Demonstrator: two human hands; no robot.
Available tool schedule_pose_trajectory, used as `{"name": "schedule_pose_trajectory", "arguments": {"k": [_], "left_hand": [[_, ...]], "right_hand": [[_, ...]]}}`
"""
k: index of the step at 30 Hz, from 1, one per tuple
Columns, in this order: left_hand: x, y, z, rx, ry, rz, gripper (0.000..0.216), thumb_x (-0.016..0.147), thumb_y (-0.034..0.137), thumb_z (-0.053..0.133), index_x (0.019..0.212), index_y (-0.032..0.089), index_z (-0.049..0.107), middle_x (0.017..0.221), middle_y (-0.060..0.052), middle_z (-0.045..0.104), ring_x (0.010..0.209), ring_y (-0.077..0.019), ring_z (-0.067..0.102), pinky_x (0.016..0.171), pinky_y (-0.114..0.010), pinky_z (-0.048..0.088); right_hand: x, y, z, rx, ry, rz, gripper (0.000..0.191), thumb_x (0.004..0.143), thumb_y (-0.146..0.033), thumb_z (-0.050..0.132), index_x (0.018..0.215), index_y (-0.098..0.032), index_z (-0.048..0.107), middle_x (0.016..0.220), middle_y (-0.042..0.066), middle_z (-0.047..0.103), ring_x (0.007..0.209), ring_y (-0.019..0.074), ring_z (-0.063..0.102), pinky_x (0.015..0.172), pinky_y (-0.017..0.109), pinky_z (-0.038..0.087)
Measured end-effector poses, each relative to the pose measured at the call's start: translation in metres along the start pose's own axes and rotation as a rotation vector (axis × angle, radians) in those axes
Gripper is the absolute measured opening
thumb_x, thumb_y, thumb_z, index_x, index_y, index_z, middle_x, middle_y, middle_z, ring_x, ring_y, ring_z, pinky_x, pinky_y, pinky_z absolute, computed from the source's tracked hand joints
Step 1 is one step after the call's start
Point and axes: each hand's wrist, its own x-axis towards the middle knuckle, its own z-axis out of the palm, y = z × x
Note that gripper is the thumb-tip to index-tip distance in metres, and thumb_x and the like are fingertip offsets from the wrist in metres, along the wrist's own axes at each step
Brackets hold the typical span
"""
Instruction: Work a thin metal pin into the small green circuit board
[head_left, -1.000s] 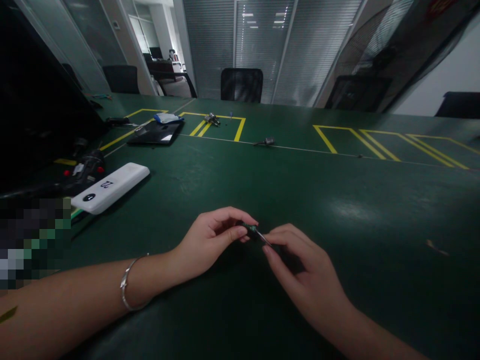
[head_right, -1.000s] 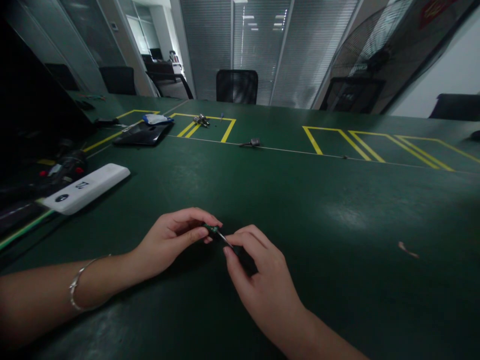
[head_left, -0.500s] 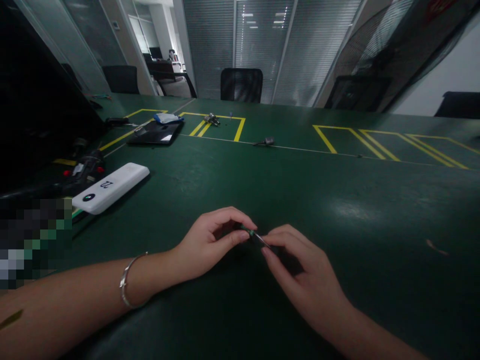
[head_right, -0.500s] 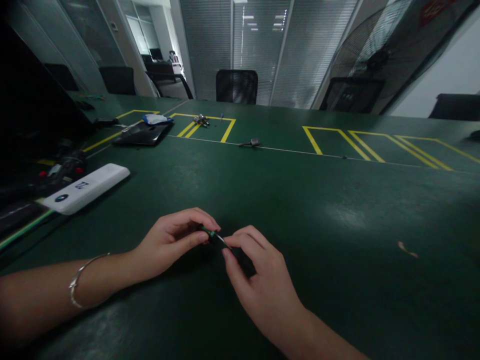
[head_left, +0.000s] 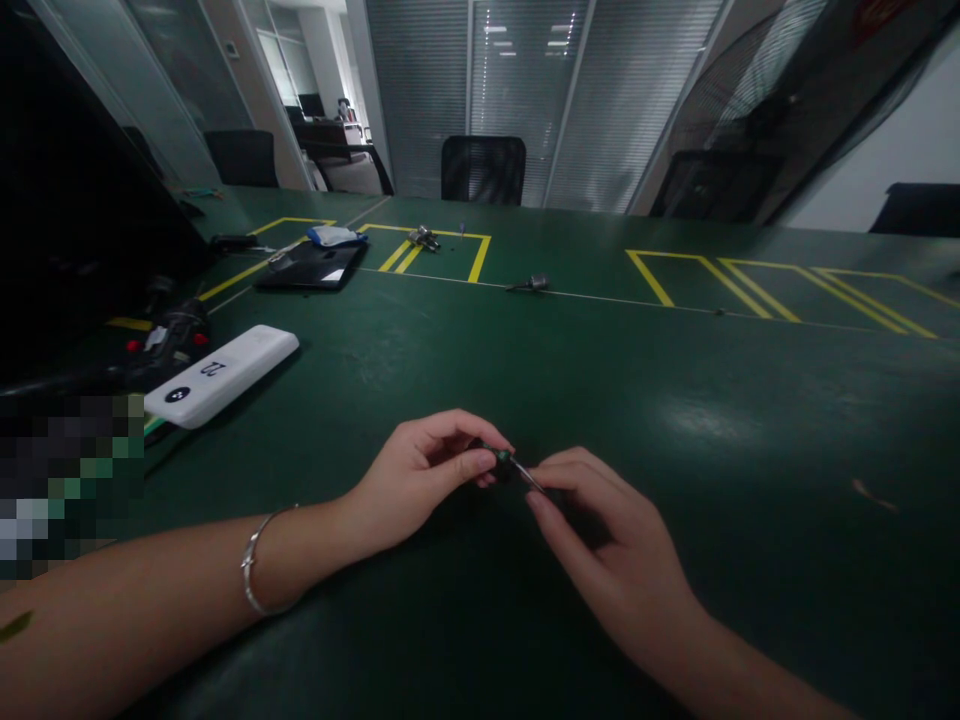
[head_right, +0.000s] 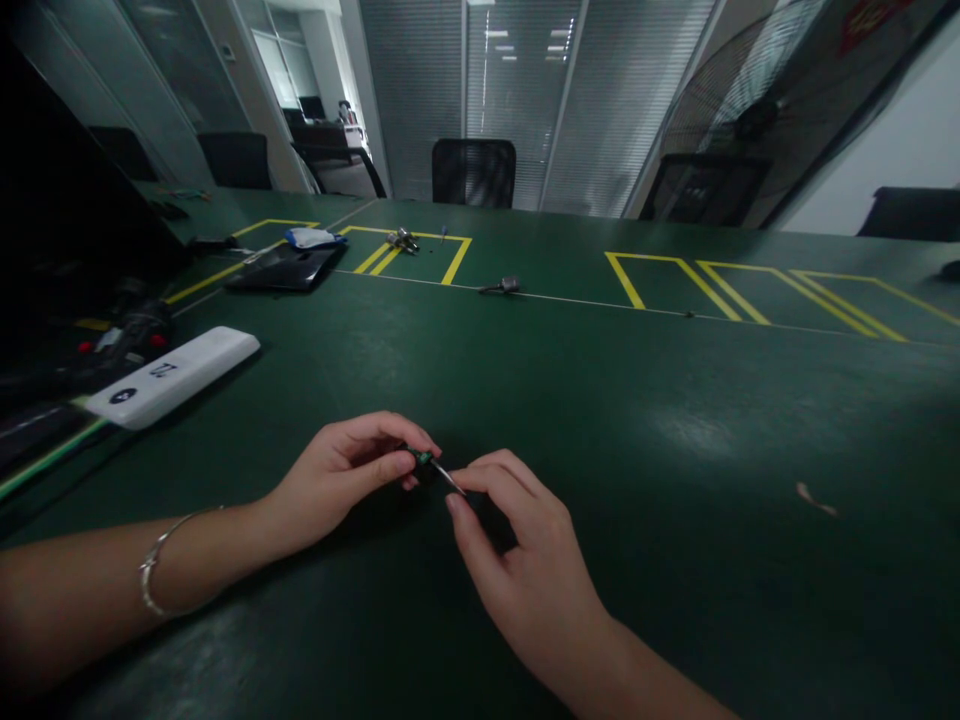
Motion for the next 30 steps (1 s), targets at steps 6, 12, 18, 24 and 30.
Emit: {"name": "schedule_pose_trajectory", "arguments": {"k": [6, 12, 18, 24, 30], "left_hand": [[0.0008, 0.0007, -0.0055, 0.386, -0.181, 0.036, 0.012, 0.092, 0.018, 0.058, 0.1, 0.015, 0.067, 0.096, -0.006, 0.067, 0.091, -0.0178, 0.062, 0.083, -0.032, 0.05], [0.0002, 0.0028, -0.0029, 0.806, -0.404, 0.242, 0.012, 0.094, 0.018, 0.056, 0.1, 0.018, 0.066, 0.101, -0.006, 0.067, 0.102, -0.0203, 0.057, 0.096, -0.036, 0.04], [-0.0018, 0.0057, -0.0011, 0.902, -0.417, 0.248, 0.013, 0.095, 0.021, 0.055, 0.1, 0.02, 0.067, 0.106, -0.007, 0.065, 0.108, -0.0224, 0.053, 0.097, -0.037, 0.039], [-0.0053, 0.0032, 0.0008, 0.976, -0.334, 0.286, 0.028, 0.093, 0.03, 0.058, 0.119, 0.02, 0.059, 0.117, -0.011, 0.061, 0.111, -0.0263, 0.051, 0.097, -0.041, 0.038], [-0.0083, 0.0036, 0.0042, 1.122, -0.313, 0.28, 0.066, 0.077, 0.065, 0.065, 0.122, 0.017, 0.054, 0.115, -0.015, 0.061, 0.104, -0.0321, 0.051, 0.09, -0.047, 0.039]], "right_hand": [[0.0008, 0.003, 0.0009, 0.018, 0.059, 0.024, 0.012, 0.092, -0.017, 0.055, 0.096, -0.022, 0.065, 0.091, 0.003, 0.064, 0.079, 0.0163, 0.061, 0.064, 0.028, 0.049], [0.0011, 0.0049, 0.0017, 0.042, 0.057, 0.025, 0.011, 0.092, -0.017, 0.055, 0.096, -0.022, 0.065, 0.089, 0.002, 0.063, 0.077, 0.0153, 0.061, 0.063, 0.027, 0.048], [0.0017, 0.0017, 0.0012, 0.046, 0.074, 0.025, 0.01, 0.092, -0.016, 0.056, 0.093, -0.022, 0.064, 0.088, 0.002, 0.064, 0.074, 0.0155, 0.061, 0.062, 0.027, 0.048], [0.0013, 0.0027, 0.0032, 0.073, 0.07, 0.047, 0.009, 0.092, -0.018, 0.056, 0.093, -0.023, 0.063, 0.09, 0.003, 0.064, 0.077, 0.0164, 0.062, 0.064, 0.028, 0.05], [0.0023, 0.0026, 0.0035, 0.083, 0.051, 0.08, 0.008, 0.092, -0.021, 0.055, 0.093, -0.022, 0.063, 0.092, 0.004, 0.064, 0.079, 0.0178, 0.064, 0.065, 0.03, 0.052]]}}
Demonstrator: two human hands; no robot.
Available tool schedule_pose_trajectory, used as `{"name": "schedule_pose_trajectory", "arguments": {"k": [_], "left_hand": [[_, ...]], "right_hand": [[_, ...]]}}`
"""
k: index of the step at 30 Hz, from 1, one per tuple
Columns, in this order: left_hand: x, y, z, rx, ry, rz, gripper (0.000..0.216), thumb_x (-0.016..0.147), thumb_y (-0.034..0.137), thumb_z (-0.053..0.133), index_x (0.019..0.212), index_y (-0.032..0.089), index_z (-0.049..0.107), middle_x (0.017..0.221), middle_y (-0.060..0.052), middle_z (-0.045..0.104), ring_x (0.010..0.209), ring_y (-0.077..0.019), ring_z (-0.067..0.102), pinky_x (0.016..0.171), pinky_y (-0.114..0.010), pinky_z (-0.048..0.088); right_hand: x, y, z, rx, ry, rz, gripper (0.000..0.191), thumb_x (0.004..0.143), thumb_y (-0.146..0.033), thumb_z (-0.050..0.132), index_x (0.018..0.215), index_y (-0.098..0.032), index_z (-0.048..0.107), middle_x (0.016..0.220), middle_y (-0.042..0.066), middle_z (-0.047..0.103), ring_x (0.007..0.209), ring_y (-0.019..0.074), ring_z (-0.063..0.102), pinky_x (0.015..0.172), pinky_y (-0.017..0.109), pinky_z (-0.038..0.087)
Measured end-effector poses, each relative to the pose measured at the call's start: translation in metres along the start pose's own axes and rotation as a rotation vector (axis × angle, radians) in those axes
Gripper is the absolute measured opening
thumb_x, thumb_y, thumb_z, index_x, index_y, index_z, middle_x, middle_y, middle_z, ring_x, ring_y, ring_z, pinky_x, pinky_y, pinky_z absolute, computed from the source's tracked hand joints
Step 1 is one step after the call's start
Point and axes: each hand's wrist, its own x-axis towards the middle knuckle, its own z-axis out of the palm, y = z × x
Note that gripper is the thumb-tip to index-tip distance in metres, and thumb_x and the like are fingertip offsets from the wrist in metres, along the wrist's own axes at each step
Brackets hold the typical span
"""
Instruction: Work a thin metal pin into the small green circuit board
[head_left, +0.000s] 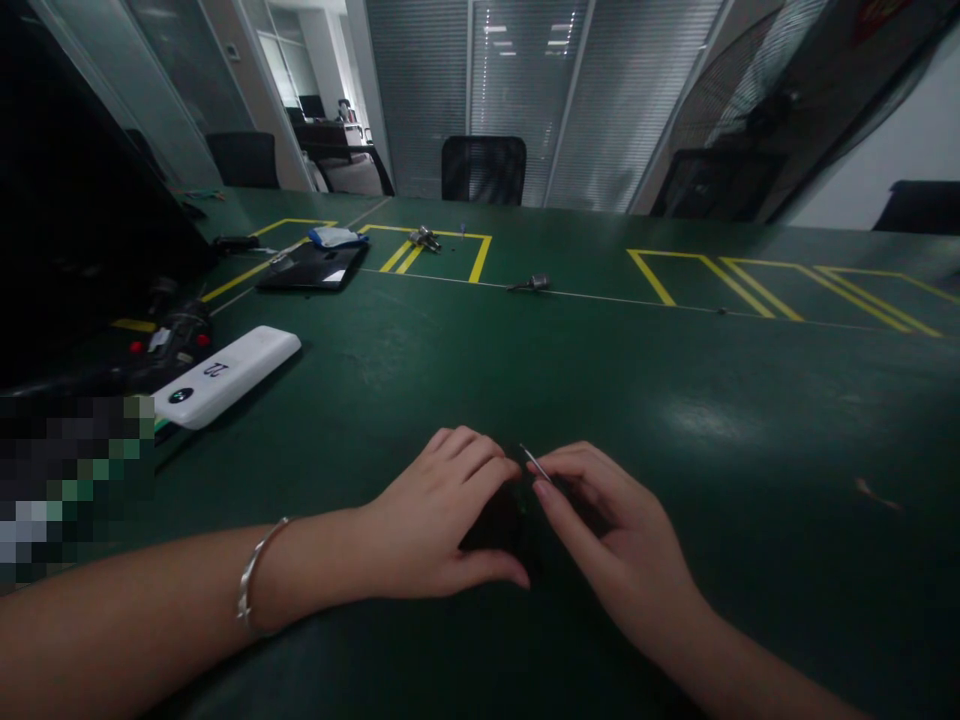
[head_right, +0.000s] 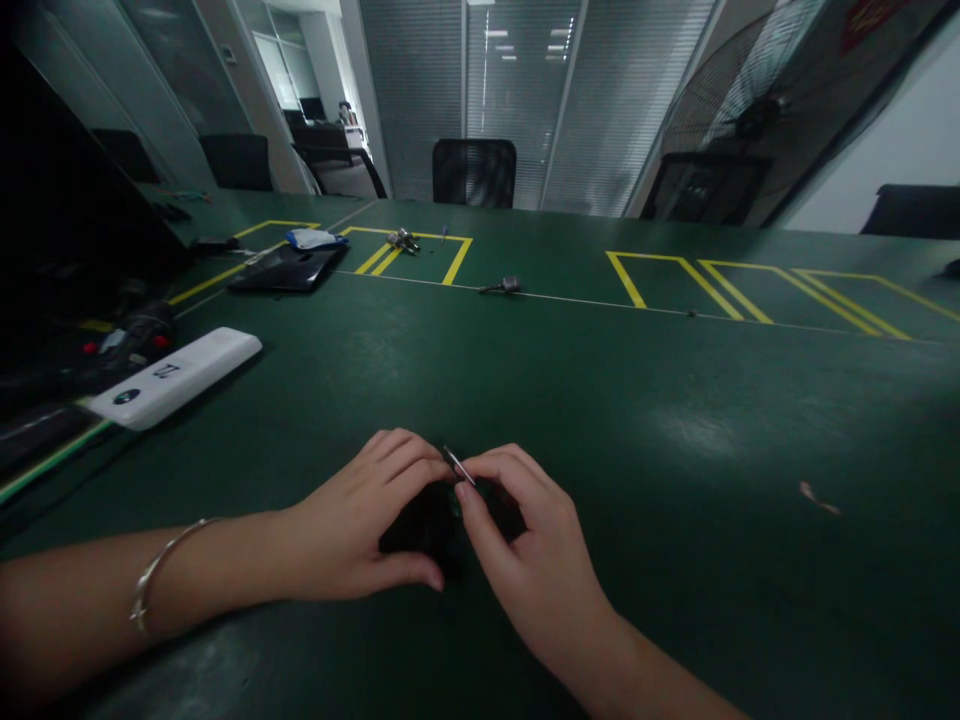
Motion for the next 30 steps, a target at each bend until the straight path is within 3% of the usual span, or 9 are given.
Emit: {"name": "schedule_pose_trajectory", "arguments": {"k": [2, 5, 8, 11, 17, 20, 27, 30], "left_hand": [[0.0, 0.002, 0.0, 0.036, -0.024, -0.029, 0.063, 0.078, 0.063, 0.065, 0.119, 0.016, 0.055, 0.112, -0.015, 0.06, 0.1, -0.0319, 0.051, 0.087, -0.047, 0.04], [0.0, 0.004, 0.0, 0.048, -0.026, -0.071, 0.039, 0.084, 0.041, 0.065, 0.112, 0.016, 0.056, 0.107, -0.013, 0.06, 0.097, -0.0297, 0.051, 0.085, -0.046, 0.042], [0.001, 0.004, -0.001, -0.015, 0.017, -0.102, 0.03, 0.082, 0.025, 0.064, 0.109, 0.017, 0.055, 0.107, -0.011, 0.06, 0.097, -0.0273, 0.052, 0.086, -0.044, 0.043], [0.002, 0.0, -0.001, -0.124, 0.078, -0.133, 0.03, 0.082, 0.02, 0.063, 0.111, 0.018, 0.054, 0.108, -0.01, 0.06, 0.099, -0.0256, 0.054, 0.087, -0.042, 0.046], [0.001, -0.012, 0.002, -0.325, 0.138, -0.109, 0.046, 0.084, 0.024, 0.07, 0.126, 0.021, 0.051, 0.119, -0.01, 0.059, 0.107, -0.0231, 0.058, 0.092, -0.039, 0.05], [0.0, -0.014, 0.003, -0.367, 0.145, -0.098, 0.05, 0.082, 0.023, 0.072, 0.128, 0.022, 0.052, 0.12, -0.009, 0.059, 0.108, -0.0221, 0.058, 0.094, -0.038, 0.049], [0.002, -0.014, 0.005, -0.559, 0.194, -0.146, 0.042, 0.083, 0.013, 0.068, 0.123, 0.022, 0.058, 0.122, -0.009, 0.053, 0.11, -0.0213, 0.057, 0.097, -0.039, 0.05], [0.002, -0.013, 0.007, -0.632, 0.189, -0.141, 0.04, 0.083, 0.015, 0.07, 0.121, 0.021, 0.059, 0.121, -0.009, 0.052, 0.107, -0.0202, 0.057, 0.095, -0.037, 0.051]], "right_hand": [[0.001, -0.001, 0.0, -0.03, -0.021, -0.002, 0.009, 0.092, -0.021, 0.054, 0.094, -0.022, 0.063, 0.092, 0.004, 0.064, 0.08, 0.0176, 0.063, 0.066, 0.03, 0.051], [0.001, -0.002, 0.001, -0.102, -0.064, -0.022, 0.01, 0.091, -0.019, 0.054, 0.096, -0.022, 0.062, 0.094, 0.004, 0.063, 0.084, 0.0186, 0.062, 0.07, 0.031, 0.051], [0.001, -0.001, 0.002, -0.177, -0.098, -0.015, 0.015, 0.088, -0.013, 0.053, 0.098, -0.022, 0.058, 0.098, 0.005, 0.062, 0.09, 0.0204, 0.061, 0.077, 0.035, 0.051], [0.001, 0.0, 0.002, -0.248, -0.14, 0.008, 0.023, 0.082, -0.007, 0.053, 0.099, -0.023, 0.053, 0.102, 0.005, 0.062, 0.091, 0.0215, 0.062, 0.079, 0.037, 0.051], [0.0, 0.0, 0.002, -0.351, -0.209, 0.03, 0.021, 0.081, -0.008, 0.056, 0.095, -0.024, 0.053, 0.09, 0.002, 0.065, 0.073, 0.0186, 0.063, 0.06, 0.03, 0.049], [0.0, 0.002, 0.003, -0.357, -0.207, 0.027, 0.02, 0.083, -0.008, 0.056, 0.094, -0.024, 0.054, 0.089, 0.002, 0.065, 0.07, 0.0176, 0.062, 0.058, 0.029, 0.049], [-0.001, 0.006, 0.001, -0.143, 0.046, 0.027, 0.012, 0.087, -0.015, 0.059, 0.089, -0.024, 0.052, 0.101, 0.004, 0.065, 0.094, 0.0204, 0.064, 0.076, 0.033, 0.053], [-0.003, 0.005, 0.001, -0.109, 0.11, -0.049, 0.014, 0.087, -0.015, 0.06, 0.089, -0.025, 0.05, 0.102, 0.004, 0.064, 0.091, 0.0193, 0.064, 0.074, 0.032, 0.053]]}}
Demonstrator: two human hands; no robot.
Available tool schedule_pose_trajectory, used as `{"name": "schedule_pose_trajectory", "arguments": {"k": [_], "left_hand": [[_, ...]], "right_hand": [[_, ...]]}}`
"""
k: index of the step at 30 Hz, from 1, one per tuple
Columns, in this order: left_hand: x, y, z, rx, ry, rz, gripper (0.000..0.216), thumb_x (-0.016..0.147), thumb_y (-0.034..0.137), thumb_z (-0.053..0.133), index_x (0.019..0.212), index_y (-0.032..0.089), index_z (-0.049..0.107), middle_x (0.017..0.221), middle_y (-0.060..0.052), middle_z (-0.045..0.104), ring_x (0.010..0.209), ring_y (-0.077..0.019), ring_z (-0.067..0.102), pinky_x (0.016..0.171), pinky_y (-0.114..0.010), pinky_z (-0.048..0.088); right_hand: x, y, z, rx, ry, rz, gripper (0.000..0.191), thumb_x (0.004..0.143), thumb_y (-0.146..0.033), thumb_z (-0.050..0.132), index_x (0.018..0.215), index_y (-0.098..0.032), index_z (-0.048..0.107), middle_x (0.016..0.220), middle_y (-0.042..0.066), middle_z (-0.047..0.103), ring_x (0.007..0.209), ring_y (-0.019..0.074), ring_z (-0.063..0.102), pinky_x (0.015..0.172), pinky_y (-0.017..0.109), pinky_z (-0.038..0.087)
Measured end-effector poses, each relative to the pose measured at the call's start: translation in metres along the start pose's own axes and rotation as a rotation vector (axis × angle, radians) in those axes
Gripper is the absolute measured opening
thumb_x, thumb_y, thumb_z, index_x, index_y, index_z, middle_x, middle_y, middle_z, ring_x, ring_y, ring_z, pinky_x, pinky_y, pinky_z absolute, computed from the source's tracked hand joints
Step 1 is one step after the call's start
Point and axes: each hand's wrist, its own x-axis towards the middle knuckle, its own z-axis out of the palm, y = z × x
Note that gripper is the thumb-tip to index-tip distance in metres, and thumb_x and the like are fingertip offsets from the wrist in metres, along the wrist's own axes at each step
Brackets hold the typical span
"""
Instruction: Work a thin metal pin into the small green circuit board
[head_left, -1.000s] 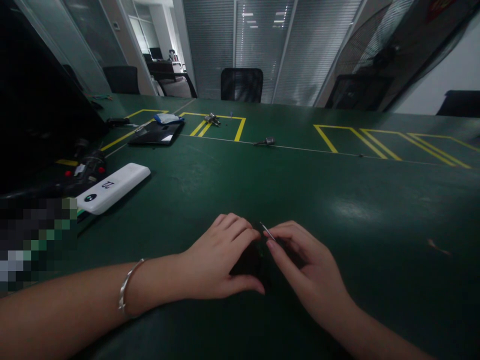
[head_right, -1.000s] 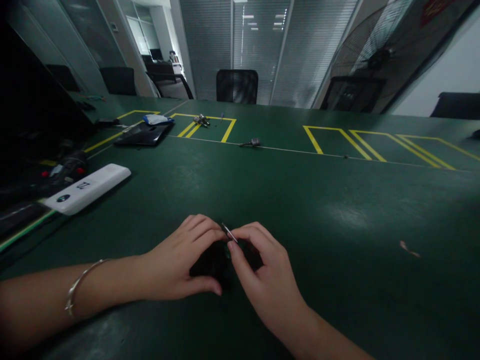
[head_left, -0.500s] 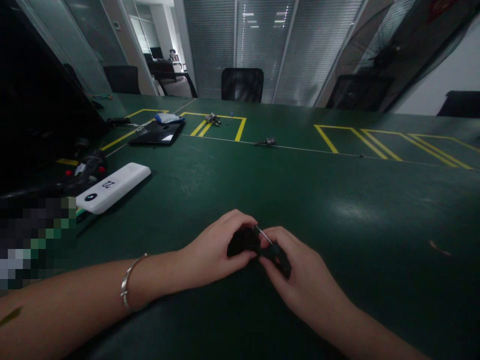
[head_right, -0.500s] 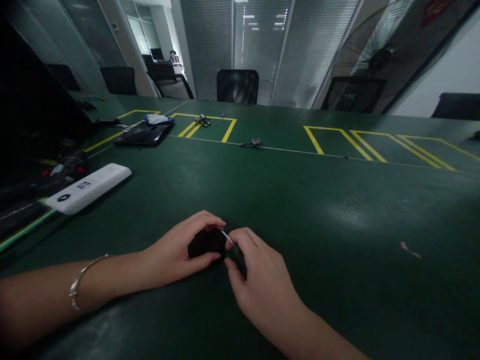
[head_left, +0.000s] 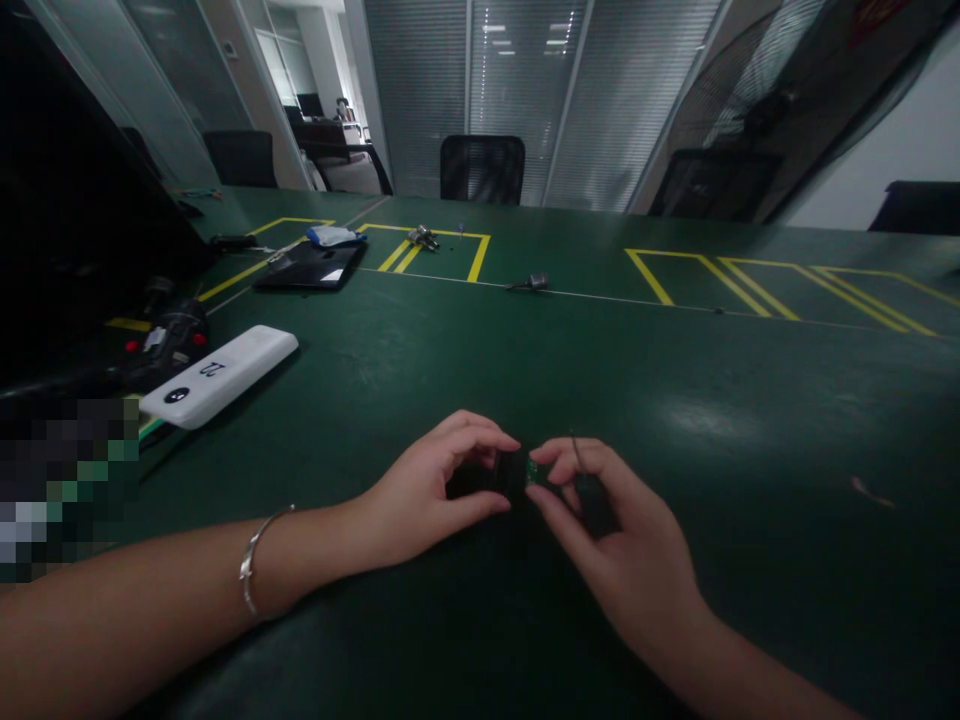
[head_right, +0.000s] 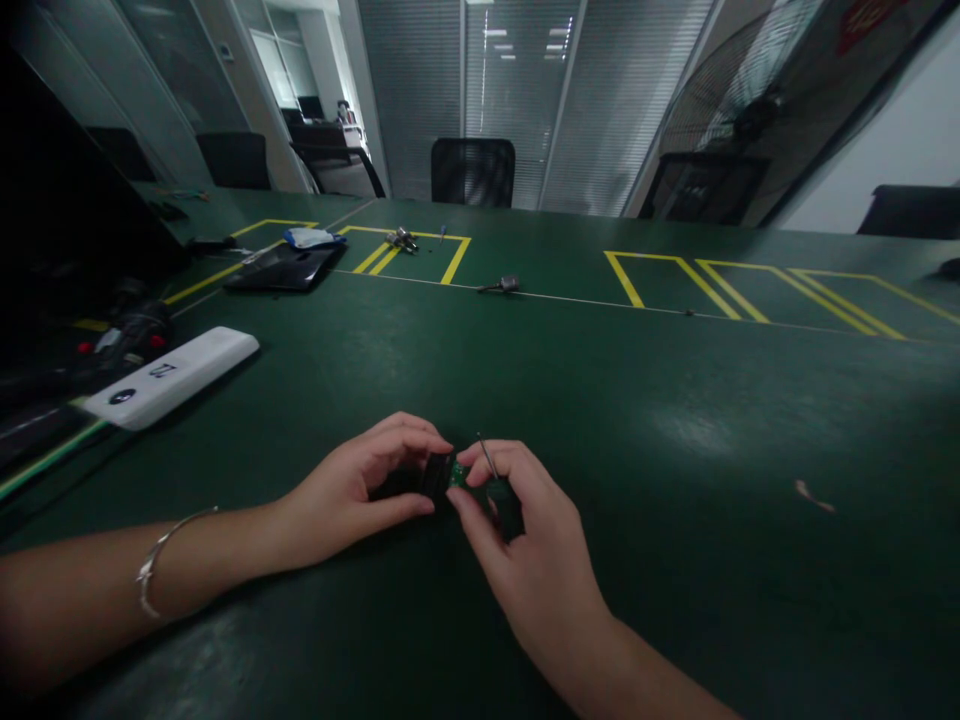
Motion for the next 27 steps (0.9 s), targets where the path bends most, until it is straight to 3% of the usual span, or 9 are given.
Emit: {"name": "schedule_pose_trajectory", "arguments": {"k": [6, 19, 27], "left_hand": [[-0.001, 0.0, 0.003, 0.015, -0.035, 0.019, 0.038, 0.083, 0.015, 0.071, 0.119, 0.019, 0.058, 0.119, -0.008, 0.055, 0.097, -0.0176, 0.059, 0.085, -0.033, 0.052], [0.001, 0.005, 0.002, 0.078, -0.071, -0.067, 0.038, 0.08, 0.027, 0.076, 0.114, 0.018, 0.062, 0.097, -0.004, 0.062, 0.079, -0.0153, 0.06, 0.071, -0.029, 0.05], [-0.001, -0.005, 0.007, -0.349, -0.131, -0.199, 0.046, 0.078, 0.02, 0.076, 0.121, 0.018, 0.06, 0.095, -0.005, 0.067, 0.084, -0.0169, 0.065, 0.08, -0.033, 0.053]], "right_hand": [[0.0, -0.003, 0.002, -0.016, -0.079, -0.131, 0.019, 0.086, -0.01, 0.061, 0.09, -0.025, 0.05, 0.099, 0.003, 0.063, 0.089, 0.0168, 0.064, 0.072, 0.027, 0.052], [0.003, -0.004, 0.003, -0.027, -0.152, -0.194, 0.02, 0.086, -0.006, 0.058, 0.094, -0.024, 0.053, 0.097, 0.0, 0.064, 0.089, 0.0134, 0.065, 0.077, 0.023, 0.052], [0.002, -0.005, 0.002, -0.007, -0.121, -0.136, 0.018, 0.084, -0.01, 0.065, 0.091, -0.024, 0.056, 0.097, 0.0, 0.067, 0.091, 0.0137, 0.066, 0.079, 0.023, 0.053]]}}
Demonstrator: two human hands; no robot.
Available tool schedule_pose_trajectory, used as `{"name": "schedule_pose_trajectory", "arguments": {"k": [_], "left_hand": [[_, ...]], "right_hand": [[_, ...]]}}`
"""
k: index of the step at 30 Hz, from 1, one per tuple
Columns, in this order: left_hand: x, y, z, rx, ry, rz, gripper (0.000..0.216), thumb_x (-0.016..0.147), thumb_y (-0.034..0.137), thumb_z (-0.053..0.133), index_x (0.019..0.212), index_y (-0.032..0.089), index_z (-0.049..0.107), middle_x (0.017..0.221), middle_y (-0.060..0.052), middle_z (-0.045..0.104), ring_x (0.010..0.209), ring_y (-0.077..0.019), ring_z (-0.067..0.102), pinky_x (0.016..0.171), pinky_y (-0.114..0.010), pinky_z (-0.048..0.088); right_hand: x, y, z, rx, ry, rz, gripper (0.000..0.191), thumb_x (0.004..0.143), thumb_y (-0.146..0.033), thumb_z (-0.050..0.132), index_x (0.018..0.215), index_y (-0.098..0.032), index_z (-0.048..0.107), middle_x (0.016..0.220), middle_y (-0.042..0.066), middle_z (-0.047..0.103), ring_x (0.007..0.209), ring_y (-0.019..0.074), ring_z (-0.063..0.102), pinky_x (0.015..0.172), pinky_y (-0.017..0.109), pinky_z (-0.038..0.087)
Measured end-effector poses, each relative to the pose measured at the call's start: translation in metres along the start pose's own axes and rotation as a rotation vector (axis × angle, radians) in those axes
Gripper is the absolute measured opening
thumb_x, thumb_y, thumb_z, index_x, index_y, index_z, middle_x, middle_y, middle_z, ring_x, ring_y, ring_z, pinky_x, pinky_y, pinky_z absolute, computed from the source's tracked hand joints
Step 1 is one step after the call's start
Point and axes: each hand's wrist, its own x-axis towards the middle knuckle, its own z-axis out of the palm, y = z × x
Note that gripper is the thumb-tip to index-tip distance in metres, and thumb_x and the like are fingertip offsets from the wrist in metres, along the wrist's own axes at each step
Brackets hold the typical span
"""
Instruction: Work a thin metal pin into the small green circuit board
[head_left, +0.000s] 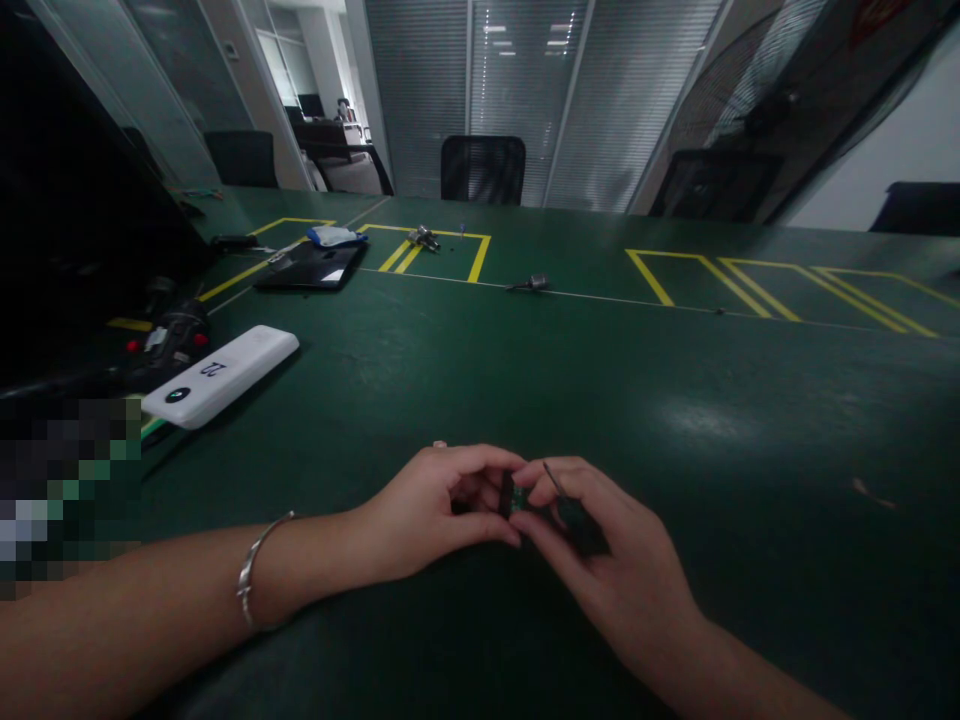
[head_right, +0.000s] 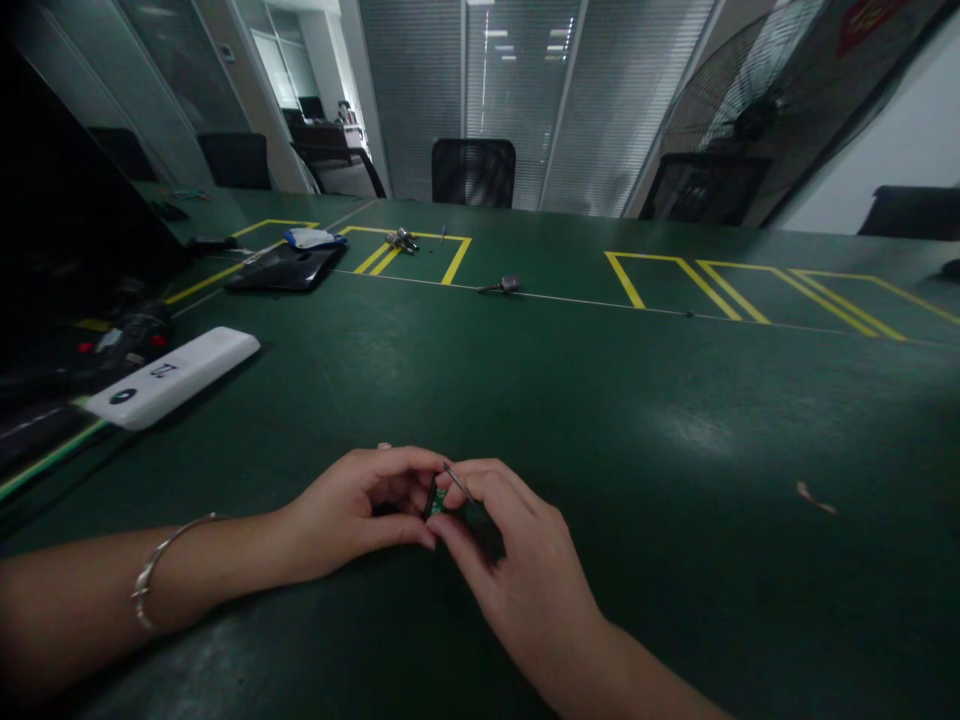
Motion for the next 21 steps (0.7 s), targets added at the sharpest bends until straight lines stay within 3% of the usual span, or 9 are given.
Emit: {"name": "schedule_pose_trajectory", "arguments": {"k": [9, 14, 21], "left_hand": [[0.002, 0.007, 0.001, -0.272, -0.051, -0.015, 0.045, 0.082, 0.01, 0.07, 0.125, 0.02, 0.063, 0.101, -0.005, 0.071, 0.089, -0.0123, 0.066, 0.083, -0.025, 0.051], [0.002, 0.009, 0.0, -0.164, 0.008, -0.044, 0.042, 0.091, 0.014, 0.059, 0.132, 0.015, 0.057, 0.106, -0.01, 0.071, 0.091, -0.0156, 0.066, 0.085, -0.03, 0.051], [-0.001, 0.011, 0.0, -0.033, 0.055, -0.007, 0.04, 0.091, 0.016, 0.056, 0.132, 0.013, 0.057, 0.118, -0.013, 0.068, 0.099, -0.0201, 0.065, 0.086, -0.033, 0.05]], "right_hand": [[0.002, 0.002, 0.0, 0.007, 0.047, -0.051, 0.016, 0.085, -0.011, 0.066, 0.093, -0.023, 0.061, 0.095, -0.001, 0.07, 0.089, 0.0126, 0.069, 0.08, 0.02, 0.055], [0.001, 0.0, -0.001, 0.004, 0.014, -0.073, 0.017, 0.087, -0.01, 0.062, 0.098, -0.023, 0.062, 0.099, 0.001, 0.072, 0.092, 0.0128, 0.07, 0.082, 0.021, 0.056], [0.001, 0.003, -0.001, -0.005, 0.032, -0.072, 0.017, 0.089, -0.01, 0.059, 0.099, -0.023, 0.063, 0.103, 0.002, 0.071, 0.097, 0.0131, 0.068, 0.085, 0.021, 0.055]]}}
